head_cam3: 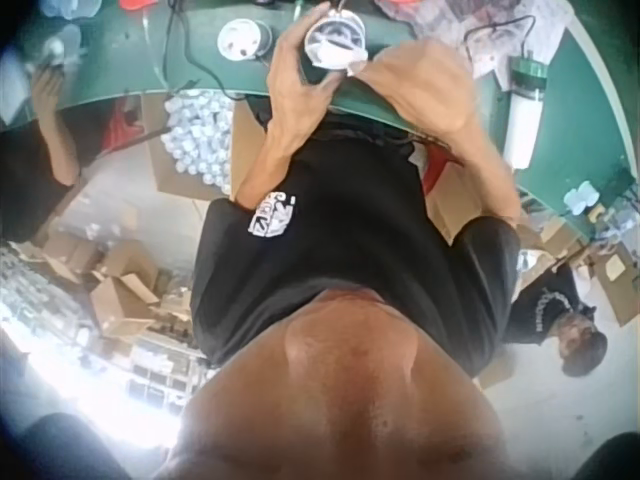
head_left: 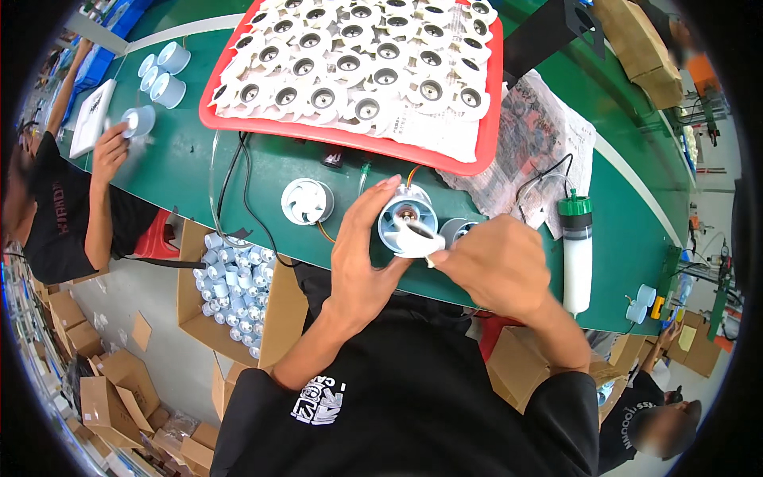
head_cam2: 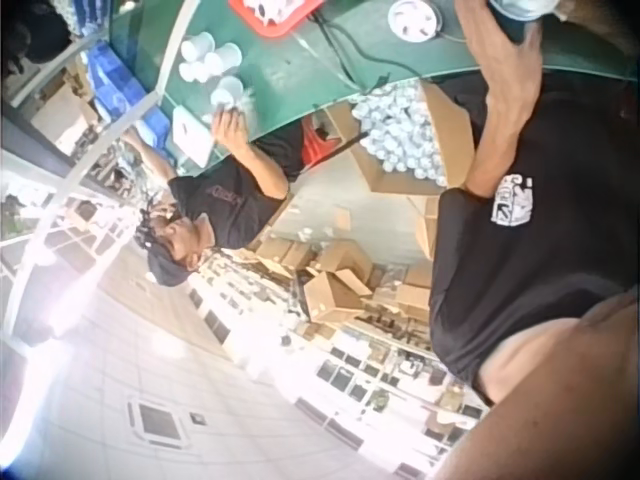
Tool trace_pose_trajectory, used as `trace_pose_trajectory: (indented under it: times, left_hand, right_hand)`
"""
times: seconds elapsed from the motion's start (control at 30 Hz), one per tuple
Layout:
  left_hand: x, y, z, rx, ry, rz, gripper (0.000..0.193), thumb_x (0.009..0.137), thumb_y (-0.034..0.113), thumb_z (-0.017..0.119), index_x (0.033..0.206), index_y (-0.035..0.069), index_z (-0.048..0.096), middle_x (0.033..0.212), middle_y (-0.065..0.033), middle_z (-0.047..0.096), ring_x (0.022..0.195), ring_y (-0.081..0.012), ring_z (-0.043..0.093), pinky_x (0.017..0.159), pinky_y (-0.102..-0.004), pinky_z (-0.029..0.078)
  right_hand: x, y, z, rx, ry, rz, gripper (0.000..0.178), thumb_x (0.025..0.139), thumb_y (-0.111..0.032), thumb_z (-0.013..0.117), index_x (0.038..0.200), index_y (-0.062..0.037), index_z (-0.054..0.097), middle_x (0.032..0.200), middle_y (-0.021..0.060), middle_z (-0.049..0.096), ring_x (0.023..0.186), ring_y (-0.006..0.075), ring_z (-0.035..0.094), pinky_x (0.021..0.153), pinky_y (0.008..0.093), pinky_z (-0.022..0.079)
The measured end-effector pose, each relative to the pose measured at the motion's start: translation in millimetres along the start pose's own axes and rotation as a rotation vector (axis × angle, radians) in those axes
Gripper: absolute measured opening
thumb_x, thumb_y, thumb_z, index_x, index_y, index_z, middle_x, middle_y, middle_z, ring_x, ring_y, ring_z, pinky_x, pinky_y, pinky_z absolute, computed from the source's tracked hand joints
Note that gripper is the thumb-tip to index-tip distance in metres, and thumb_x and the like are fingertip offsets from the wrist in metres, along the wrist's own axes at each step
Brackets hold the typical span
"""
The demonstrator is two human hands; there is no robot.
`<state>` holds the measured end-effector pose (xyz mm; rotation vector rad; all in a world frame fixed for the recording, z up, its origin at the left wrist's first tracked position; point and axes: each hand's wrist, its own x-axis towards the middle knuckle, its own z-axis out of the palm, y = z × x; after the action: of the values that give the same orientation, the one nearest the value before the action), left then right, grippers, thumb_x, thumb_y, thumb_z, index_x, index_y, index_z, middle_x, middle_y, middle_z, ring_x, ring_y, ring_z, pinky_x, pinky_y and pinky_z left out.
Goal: Apply adhesive or lubricant to the center of fan housings and insert fan blades to assemble small cooling fans.
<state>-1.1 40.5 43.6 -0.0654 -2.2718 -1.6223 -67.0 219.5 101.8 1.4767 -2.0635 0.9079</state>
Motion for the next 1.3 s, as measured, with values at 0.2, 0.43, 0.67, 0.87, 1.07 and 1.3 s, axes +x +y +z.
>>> trace_pose_trajectory:
  times: [0.2, 0.43, 0.67, 0.87, 1.07, 1.3]
  left_hand:
    - [-1.2, 5.5, -2.7, 0.034, -0.001, 0.105, 0.072, 0.066, -0.004, 0.081, 0.132, 0.000, 0.053, 0.132, -0.0164, 0.059, 0.123, -0.0364, 0.056, 0.103, -0.0431, 0.044]
    - [-4.0, 1.9, -3.5, 0.154, -0.045, 0.082, 0.069, 0.065, -0.003, 0.080, 0.129, -0.001, 0.055, 0.129, -0.0171, 0.061, 0.119, -0.0371, 0.057, 0.101, -0.0433, 0.045]
    - [-4.1, 1.1, -6.7, 0.129, -0.095, 0.025, 0.070, 0.062, -0.004, 0.081, 0.127, 0.001, 0.056, 0.127, -0.0160, 0.061, 0.119, -0.0363, 0.057, 0.100, -0.0432, 0.045]
    - [-6.2, 10.9, -10.5, 0.208, -0.113, 0.055, 0.069, 0.060, -0.002, 0.083, 0.125, 0.002, 0.058, 0.124, -0.0143, 0.064, 0.115, -0.0348, 0.059, 0.097, -0.0415, 0.047]
    - [-11.8, 22.6, -30.8, 0.131, 0.002, -0.059, 0.067, 0.063, 0.001, 0.085, 0.124, 0.002, 0.059, 0.124, -0.0119, 0.064, 0.114, -0.0311, 0.060, 0.097, -0.0391, 0.047]
    - [19.2, -2.1, -129.3, 0.139, 0.490, -0.119, 0.063, 0.079, 0.002, 0.076, 0.134, -0.001, 0.046, 0.128, -0.0134, 0.055, 0.117, -0.0238, 0.056, 0.101, -0.0374, 0.045]
  right_hand:
    - [5.6, -29.7, 9.0, 0.530, 0.055, 0.938, 0.010, 0.083, -0.004, 0.074, 0.091, -0.0015, 0.070, 0.082, 0.0052, 0.063, 0.064, 0.0139, 0.057, 0.058, 0.0264, 0.044]
    - [12.2, -27.5, 14.0, 0.197, -0.160, 0.855, 0.011, 0.086, -0.009, 0.071, 0.092, -0.0033, 0.063, 0.086, 0.0106, 0.059, 0.071, 0.0296, 0.060, 0.061, 0.0388, 0.048]
    - [3.3, -20.8, 5.1, 0.275, -0.131, 0.727, 0.022, 0.087, -0.007, 0.069, 0.109, -0.0068, 0.066, 0.084, 0.0097, 0.056, 0.068, 0.0288, 0.059, 0.058, 0.0375, 0.046]
    - [18.7, -29.7, -9.2, 0.247, -0.155, 0.547, 0.015, 0.082, -0.006, 0.072, 0.071, -0.0004, 0.062, 0.063, 0.0083, 0.047, 0.052, 0.0257, 0.050, 0.046, 0.0375, 0.038]
    - [0.7, -20.4, -9.5, 0.287, 0.014, 0.702, 0.023, 0.079, -0.001, 0.073, 0.062, 0.0012, 0.057, 0.059, 0.0088, 0.044, 0.048, 0.0222, 0.043, 0.045, 0.0339, 0.031]
    - [-59.1, -22.2, -24.0, 0.191, 0.325, 0.966, 0.041, 0.097, -0.013, 0.056, 0.060, 0.0036, 0.062, 0.058, 0.0019, 0.045, 0.051, 0.0084, 0.037, 0.048, 0.0283, 0.023]
